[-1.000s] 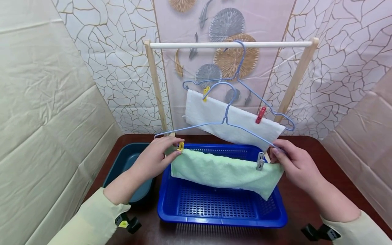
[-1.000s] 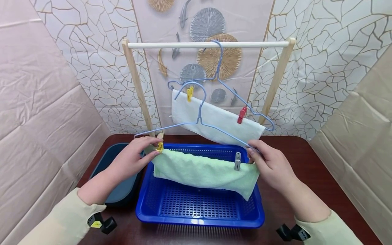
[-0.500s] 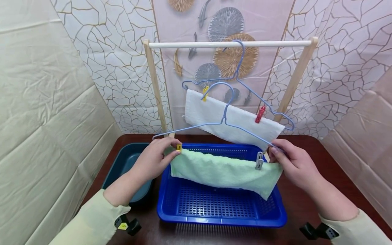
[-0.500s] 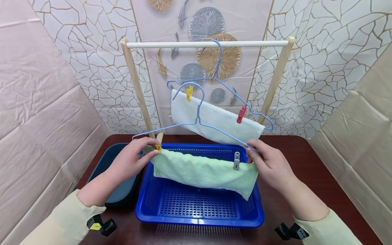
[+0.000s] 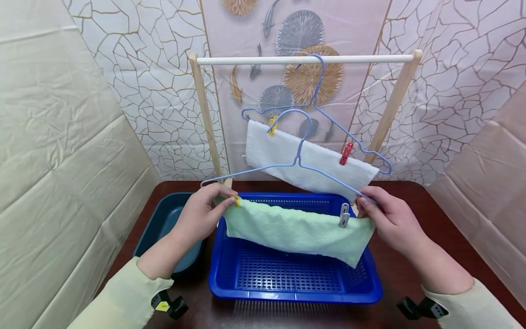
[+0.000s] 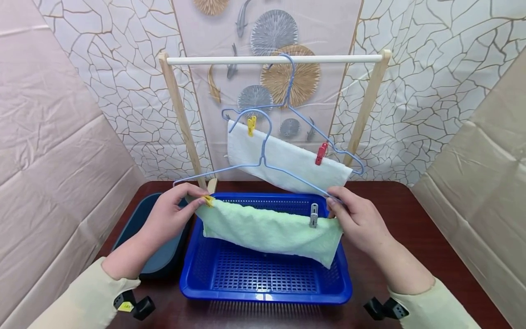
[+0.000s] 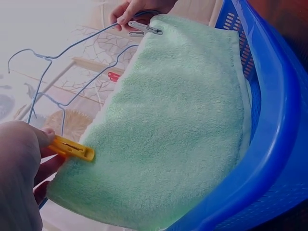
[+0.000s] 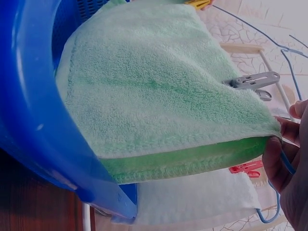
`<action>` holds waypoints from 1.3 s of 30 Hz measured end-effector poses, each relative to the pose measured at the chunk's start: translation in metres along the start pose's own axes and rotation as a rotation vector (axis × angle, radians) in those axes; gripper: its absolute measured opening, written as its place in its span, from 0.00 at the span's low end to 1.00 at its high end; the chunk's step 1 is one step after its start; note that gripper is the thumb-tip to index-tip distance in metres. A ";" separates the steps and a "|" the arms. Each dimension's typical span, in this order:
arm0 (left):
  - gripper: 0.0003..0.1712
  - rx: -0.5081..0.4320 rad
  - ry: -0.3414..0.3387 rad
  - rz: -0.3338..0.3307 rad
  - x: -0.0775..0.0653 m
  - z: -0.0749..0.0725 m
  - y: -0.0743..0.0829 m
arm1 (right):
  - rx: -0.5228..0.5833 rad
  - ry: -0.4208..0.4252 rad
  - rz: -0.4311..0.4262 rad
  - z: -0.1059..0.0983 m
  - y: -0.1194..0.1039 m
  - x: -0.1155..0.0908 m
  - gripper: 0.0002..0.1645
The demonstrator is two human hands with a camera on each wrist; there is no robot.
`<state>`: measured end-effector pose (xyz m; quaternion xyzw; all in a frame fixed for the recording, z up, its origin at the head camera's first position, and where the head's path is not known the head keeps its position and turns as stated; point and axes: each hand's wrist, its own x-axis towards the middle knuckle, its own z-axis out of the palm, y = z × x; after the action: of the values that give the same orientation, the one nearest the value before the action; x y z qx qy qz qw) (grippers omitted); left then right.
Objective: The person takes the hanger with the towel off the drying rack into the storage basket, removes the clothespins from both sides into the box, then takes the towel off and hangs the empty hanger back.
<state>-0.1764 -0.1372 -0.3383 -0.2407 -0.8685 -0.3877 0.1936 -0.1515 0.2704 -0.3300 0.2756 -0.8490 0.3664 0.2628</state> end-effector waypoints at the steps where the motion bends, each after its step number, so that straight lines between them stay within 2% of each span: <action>1: 0.04 -0.013 0.008 -0.007 0.000 0.000 0.000 | -0.001 0.001 0.000 0.000 0.000 0.000 0.15; 12: 0.04 -0.174 0.089 -0.030 -0.002 -0.002 -0.003 | -0.001 -0.009 0.012 0.000 0.000 0.000 0.15; 21: 0.07 -0.250 0.111 -0.061 -0.005 -0.007 -0.005 | -0.003 -0.014 0.018 0.001 -0.001 0.001 0.14; 25: 0.11 -0.211 0.098 -0.082 -0.009 -0.011 -0.006 | -0.004 -0.010 0.017 0.001 -0.002 0.001 0.14; 31: 0.21 -0.100 0.046 -0.110 -0.015 -0.021 -0.006 | 0.008 -0.003 0.018 0.001 -0.002 0.001 0.14; 39: 0.26 -0.012 0.090 -0.112 -0.023 -0.031 -0.012 | 0.006 0.005 0.008 0.003 -0.002 0.002 0.14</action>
<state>-0.1599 -0.1738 -0.3377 -0.1754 -0.8687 -0.4133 0.2091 -0.1523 0.2668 -0.3295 0.2721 -0.8482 0.3708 0.2625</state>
